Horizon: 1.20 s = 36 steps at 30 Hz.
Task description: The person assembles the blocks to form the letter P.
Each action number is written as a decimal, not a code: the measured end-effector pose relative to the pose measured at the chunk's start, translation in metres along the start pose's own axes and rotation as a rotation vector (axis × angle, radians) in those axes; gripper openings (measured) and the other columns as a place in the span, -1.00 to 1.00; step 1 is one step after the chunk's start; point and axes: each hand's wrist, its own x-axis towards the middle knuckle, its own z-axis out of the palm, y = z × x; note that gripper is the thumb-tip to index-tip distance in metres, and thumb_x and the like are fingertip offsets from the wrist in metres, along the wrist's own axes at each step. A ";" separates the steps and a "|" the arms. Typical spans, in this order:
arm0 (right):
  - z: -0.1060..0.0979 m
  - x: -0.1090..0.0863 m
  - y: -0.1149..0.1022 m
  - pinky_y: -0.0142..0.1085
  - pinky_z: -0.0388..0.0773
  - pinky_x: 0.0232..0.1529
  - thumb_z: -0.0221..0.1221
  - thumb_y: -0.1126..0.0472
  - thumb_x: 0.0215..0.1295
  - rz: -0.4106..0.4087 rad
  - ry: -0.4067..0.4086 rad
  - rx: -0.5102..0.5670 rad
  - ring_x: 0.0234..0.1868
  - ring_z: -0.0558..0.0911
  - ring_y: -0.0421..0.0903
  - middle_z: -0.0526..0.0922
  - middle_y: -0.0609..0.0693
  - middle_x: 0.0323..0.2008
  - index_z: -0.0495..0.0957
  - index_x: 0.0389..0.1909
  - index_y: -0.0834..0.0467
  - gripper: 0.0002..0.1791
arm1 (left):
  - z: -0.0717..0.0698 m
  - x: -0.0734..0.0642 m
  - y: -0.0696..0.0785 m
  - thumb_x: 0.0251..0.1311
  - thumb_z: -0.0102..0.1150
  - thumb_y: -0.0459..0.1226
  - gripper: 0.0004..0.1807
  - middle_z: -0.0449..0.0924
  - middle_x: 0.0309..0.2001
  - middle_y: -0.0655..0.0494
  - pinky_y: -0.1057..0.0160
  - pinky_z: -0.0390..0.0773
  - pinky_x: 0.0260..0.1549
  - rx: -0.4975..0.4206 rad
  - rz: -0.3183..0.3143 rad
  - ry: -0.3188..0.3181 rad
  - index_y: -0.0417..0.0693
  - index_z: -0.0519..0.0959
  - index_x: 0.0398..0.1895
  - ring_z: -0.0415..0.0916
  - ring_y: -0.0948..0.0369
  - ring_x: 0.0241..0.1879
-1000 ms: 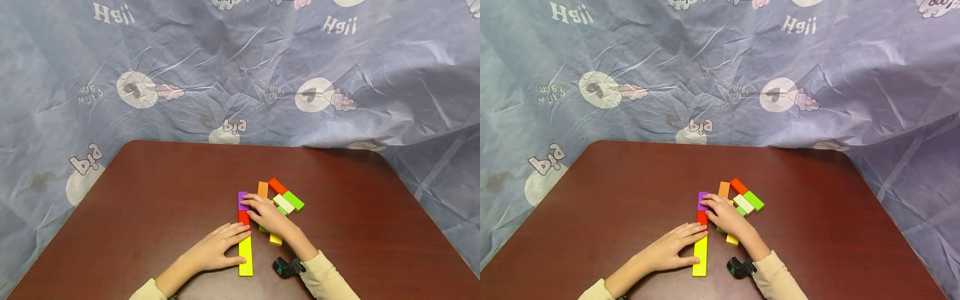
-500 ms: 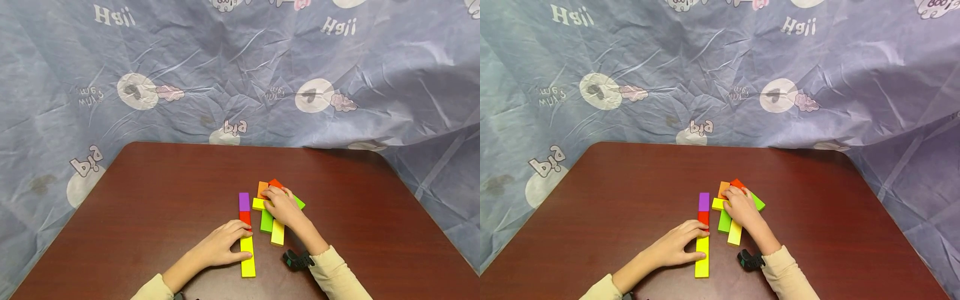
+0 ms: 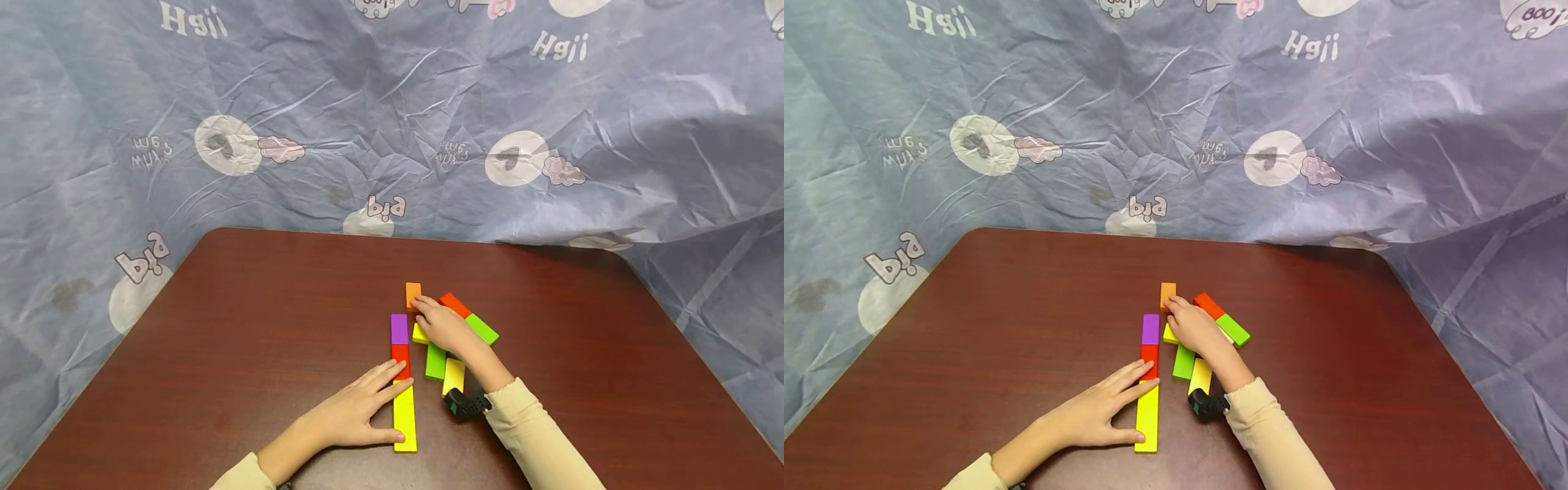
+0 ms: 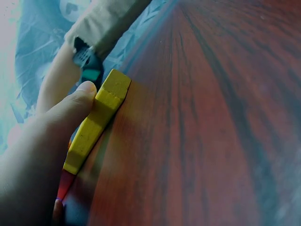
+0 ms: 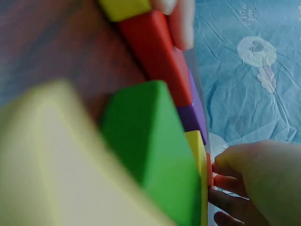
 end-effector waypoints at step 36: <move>0.008 -0.013 0.004 -0.07 0.24 0.27 0.07 0.08 0.27 -0.072 0.003 0.141 0.29 0.31 0.04 0.25 0.10 0.30 0.28 0.26 0.19 -0.44 | 0.005 0.014 0.014 0.20 -0.30 0.28 -0.18 -0.21 0.46 0.07 0.16 0.13 0.31 0.000 0.001 -0.099 0.03 -0.02 0.41 -0.21 0.15 0.44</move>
